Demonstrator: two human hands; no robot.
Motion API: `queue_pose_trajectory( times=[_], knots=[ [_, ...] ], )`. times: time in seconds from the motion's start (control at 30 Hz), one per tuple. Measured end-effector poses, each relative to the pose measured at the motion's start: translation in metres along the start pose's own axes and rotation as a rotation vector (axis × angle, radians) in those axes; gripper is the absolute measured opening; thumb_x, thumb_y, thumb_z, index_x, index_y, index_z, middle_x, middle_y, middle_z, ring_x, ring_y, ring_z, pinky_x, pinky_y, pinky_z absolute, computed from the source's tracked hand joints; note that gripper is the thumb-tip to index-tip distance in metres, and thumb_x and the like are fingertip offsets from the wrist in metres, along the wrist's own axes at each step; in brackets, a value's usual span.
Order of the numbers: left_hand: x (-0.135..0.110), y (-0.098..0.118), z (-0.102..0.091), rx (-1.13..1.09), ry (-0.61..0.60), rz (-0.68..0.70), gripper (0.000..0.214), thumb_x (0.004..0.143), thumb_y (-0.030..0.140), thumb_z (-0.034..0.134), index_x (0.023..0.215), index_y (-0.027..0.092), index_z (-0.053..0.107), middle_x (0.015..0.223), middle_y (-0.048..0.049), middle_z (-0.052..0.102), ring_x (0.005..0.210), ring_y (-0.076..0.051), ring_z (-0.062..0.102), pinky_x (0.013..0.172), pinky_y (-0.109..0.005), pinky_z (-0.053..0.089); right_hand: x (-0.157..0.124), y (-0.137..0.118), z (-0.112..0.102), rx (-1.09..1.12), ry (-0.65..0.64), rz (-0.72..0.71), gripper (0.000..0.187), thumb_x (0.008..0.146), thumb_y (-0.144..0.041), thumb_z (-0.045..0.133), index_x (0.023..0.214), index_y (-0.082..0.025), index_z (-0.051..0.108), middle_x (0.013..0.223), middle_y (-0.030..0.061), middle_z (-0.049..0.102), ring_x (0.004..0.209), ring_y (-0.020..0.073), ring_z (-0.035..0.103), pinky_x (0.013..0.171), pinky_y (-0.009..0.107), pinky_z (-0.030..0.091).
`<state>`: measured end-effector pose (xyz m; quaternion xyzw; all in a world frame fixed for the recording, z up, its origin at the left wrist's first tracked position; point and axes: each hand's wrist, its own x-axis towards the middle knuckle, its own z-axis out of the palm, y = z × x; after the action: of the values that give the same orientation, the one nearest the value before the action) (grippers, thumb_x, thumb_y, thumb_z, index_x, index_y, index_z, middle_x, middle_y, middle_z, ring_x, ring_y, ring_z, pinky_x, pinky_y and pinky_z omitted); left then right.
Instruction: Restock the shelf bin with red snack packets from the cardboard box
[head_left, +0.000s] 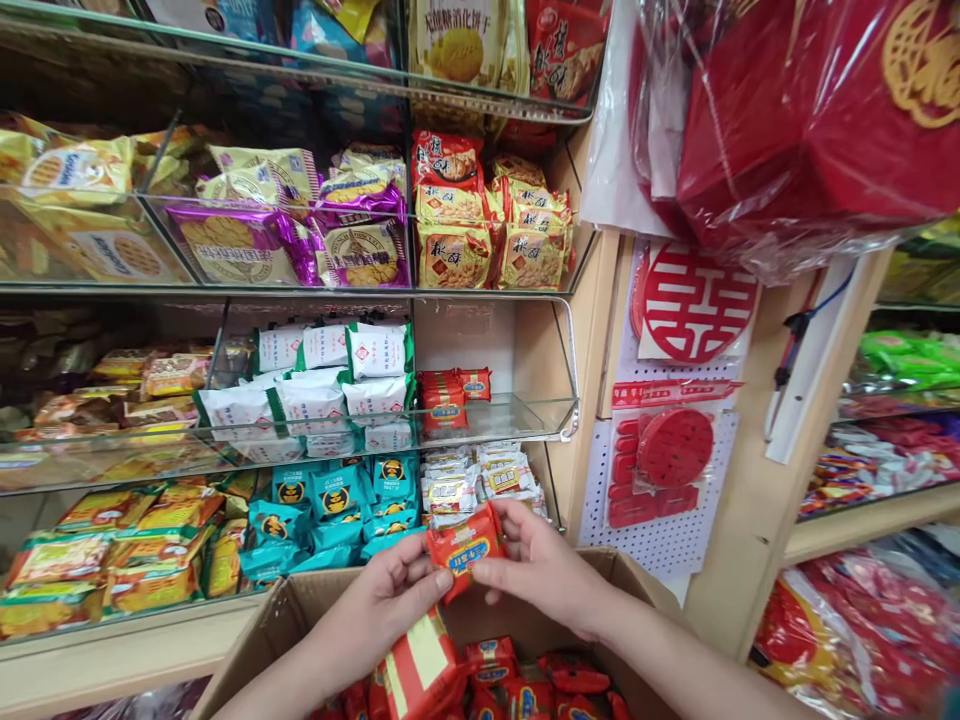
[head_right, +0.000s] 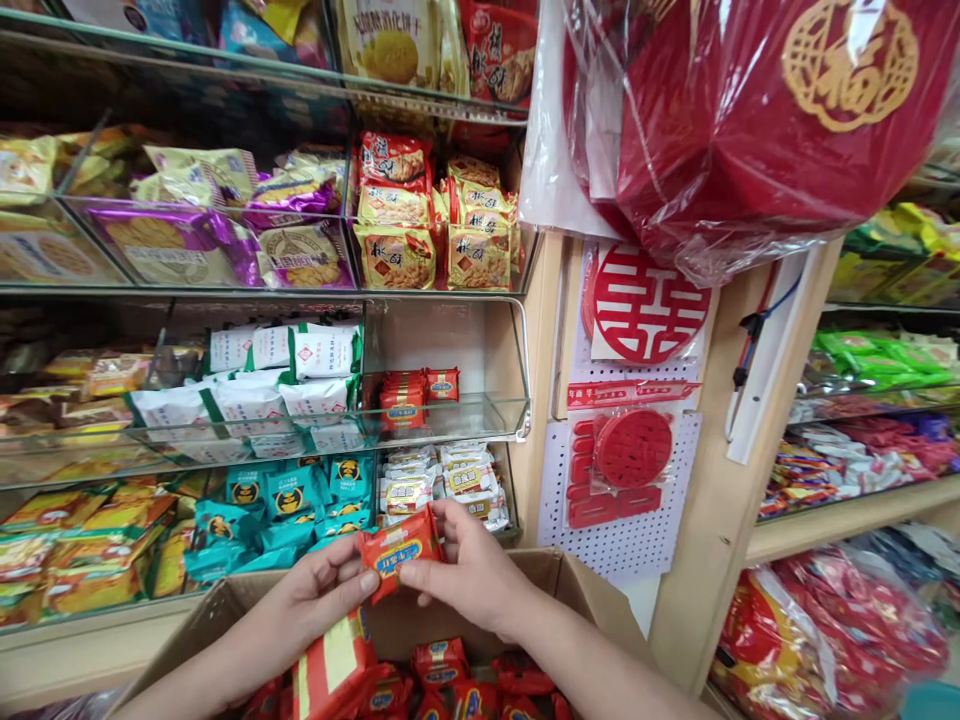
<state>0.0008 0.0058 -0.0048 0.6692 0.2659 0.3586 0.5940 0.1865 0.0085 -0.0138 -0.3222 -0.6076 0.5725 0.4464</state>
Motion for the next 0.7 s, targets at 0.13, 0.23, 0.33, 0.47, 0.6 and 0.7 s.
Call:
queue_pose_trajectory(
  times=[0.13, 0.23, 0.33, 0.47, 0.6, 0.7],
  knots=[
    [0.001, -0.006, 0.000, 0.062, 0.054, -0.008, 0.024, 0.080, 0.032, 0.057, 0.101, 0.020, 0.056, 0.089, -0.0029, 0.066, 0.086, -0.017, 0.058, 0.083, -0.031, 0.042, -0.001, 0.007, 0.004, -0.029, -0.014, -0.066, 0.040, 0.071, -0.022, 0.062, 0.105, -0.021, 0.042, 0.104, 0.0051, 0.056, 0.092, 0.0167, 0.056, 0.073, 0.029, 0.048],
    [0.002, -0.012, -0.005, 0.190, 0.146, -0.032, 0.034, 0.076, 0.040, 0.059, 0.102, 0.018, 0.052, 0.073, -0.0009, 0.064, 0.075, -0.016, 0.058, 0.074, -0.029, 0.042, 0.008, -0.008, -0.002, -0.116, 0.166, -0.249, 0.042, 0.074, -0.023, 0.058, 0.109, -0.022, 0.036, 0.106, 0.0047, 0.055, 0.093, 0.0157, 0.056, 0.082, 0.032, 0.045],
    [0.005, -0.014, -0.007, 0.262, 0.172, -0.059, 0.039, 0.075, 0.044, 0.057, 0.103, 0.017, 0.050, 0.068, -0.0009, 0.064, 0.072, -0.017, 0.057, 0.070, -0.029, 0.040, 0.027, -0.049, -0.015, -0.395, 0.328, -0.494, 0.030, 0.078, -0.026, 0.053, 0.105, -0.021, 0.040, 0.100, 0.0049, 0.056, 0.092, 0.0166, 0.055, 0.083, 0.033, 0.044],
    [0.008, -0.015, 0.001, 0.291, 0.152, -0.069, 0.038, 0.076, 0.043, 0.055, 0.103, 0.017, 0.048, 0.068, -0.0010, 0.063, 0.071, -0.017, 0.057, 0.069, -0.030, 0.039, 0.063, -0.115, -0.032, -0.957, 0.424, -0.708, 0.037, 0.076, -0.021, 0.053, 0.110, -0.016, 0.041, 0.105, 0.0087, 0.054, 0.096, 0.0186, 0.052, 0.085, 0.033, 0.040],
    [0.006, -0.016, 0.009, 0.327, 0.125, -0.109, 0.037, 0.075, 0.041, 0.056, 0.102, 0.016, 0.050, 0.066, 0.0002, 0.061, 0.065, -0.015, 0.052, 0.065, -0.028, 0.038, 0.100, -0.151, -0.037, -1.499, 0.060, -0.522, 0.037, 0.069, -0.004, 0.049, 0.104, -0.016, 0.052, 0.101, 0.0074, 0.059, 0.092, 0.0179, 0.053, 0.078, 0.029, 0.039],
    [0.005, -0.018, 0.010, 0.355, 0.113, -0.145, 0.038, 0.074, 0.040, 0.056, 0.101, 0.015, 0.051, 0.065, 0.0016, 0.057, 0.062, -0.014, 0.049, 0.061, -0.026, 0.036, 0.119, -0.158, -0.026, -1.740, -0.174, -0.245, 0.035, 0.064, 0.000, 0.050, 0.093, -0.018, 0.061, 0.090, 0.0052, 0.064, 0.081, 0.0164, 0.057, 0.068, 0.026, 0.040]
  ],
)
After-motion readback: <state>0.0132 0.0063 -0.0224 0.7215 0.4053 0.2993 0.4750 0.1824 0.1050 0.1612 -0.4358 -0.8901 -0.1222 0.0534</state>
